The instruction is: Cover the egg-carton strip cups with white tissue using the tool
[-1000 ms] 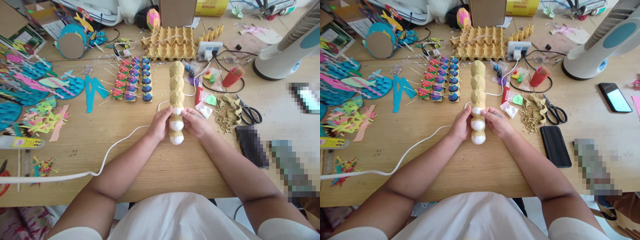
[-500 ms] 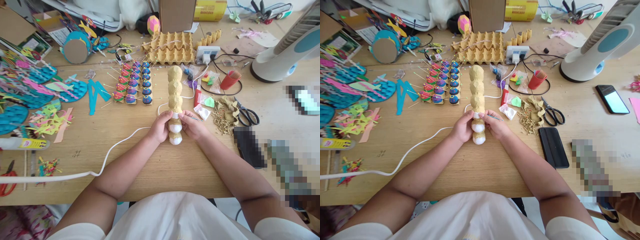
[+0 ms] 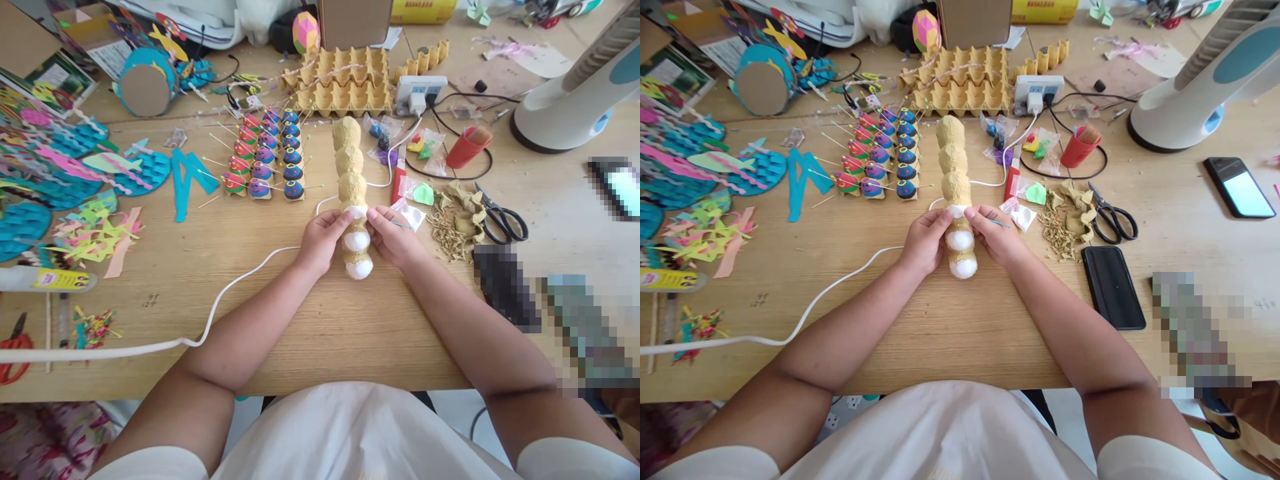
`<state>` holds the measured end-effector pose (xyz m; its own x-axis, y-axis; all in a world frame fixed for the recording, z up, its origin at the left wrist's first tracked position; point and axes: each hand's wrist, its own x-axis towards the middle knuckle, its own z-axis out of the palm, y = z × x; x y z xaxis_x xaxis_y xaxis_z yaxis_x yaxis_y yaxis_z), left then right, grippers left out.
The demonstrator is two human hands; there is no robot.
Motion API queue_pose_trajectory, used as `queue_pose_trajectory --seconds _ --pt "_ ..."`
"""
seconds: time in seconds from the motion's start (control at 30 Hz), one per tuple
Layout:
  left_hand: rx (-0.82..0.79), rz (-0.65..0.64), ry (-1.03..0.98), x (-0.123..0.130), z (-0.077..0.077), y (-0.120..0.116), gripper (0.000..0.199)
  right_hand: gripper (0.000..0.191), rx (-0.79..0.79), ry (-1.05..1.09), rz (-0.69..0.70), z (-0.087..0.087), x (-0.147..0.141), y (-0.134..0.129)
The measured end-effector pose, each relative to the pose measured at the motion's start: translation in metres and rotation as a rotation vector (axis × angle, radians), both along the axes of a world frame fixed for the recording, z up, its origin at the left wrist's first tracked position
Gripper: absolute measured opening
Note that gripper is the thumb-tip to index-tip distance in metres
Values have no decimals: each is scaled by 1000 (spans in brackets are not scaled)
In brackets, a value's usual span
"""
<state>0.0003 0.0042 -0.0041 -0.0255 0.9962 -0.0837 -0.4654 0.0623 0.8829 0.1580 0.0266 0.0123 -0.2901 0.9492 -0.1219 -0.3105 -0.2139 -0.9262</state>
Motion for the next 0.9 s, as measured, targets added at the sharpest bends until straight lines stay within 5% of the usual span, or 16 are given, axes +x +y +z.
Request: queue_pose_trajectory --seconds 0.33,0.9 --pt "40 59 145 -3 -4 0 54 62 61 -146 -76 -2 0 0" --pt "101 93 308 -9 -9 -1 56 62 2 -20 -102 -10 -1 -1"
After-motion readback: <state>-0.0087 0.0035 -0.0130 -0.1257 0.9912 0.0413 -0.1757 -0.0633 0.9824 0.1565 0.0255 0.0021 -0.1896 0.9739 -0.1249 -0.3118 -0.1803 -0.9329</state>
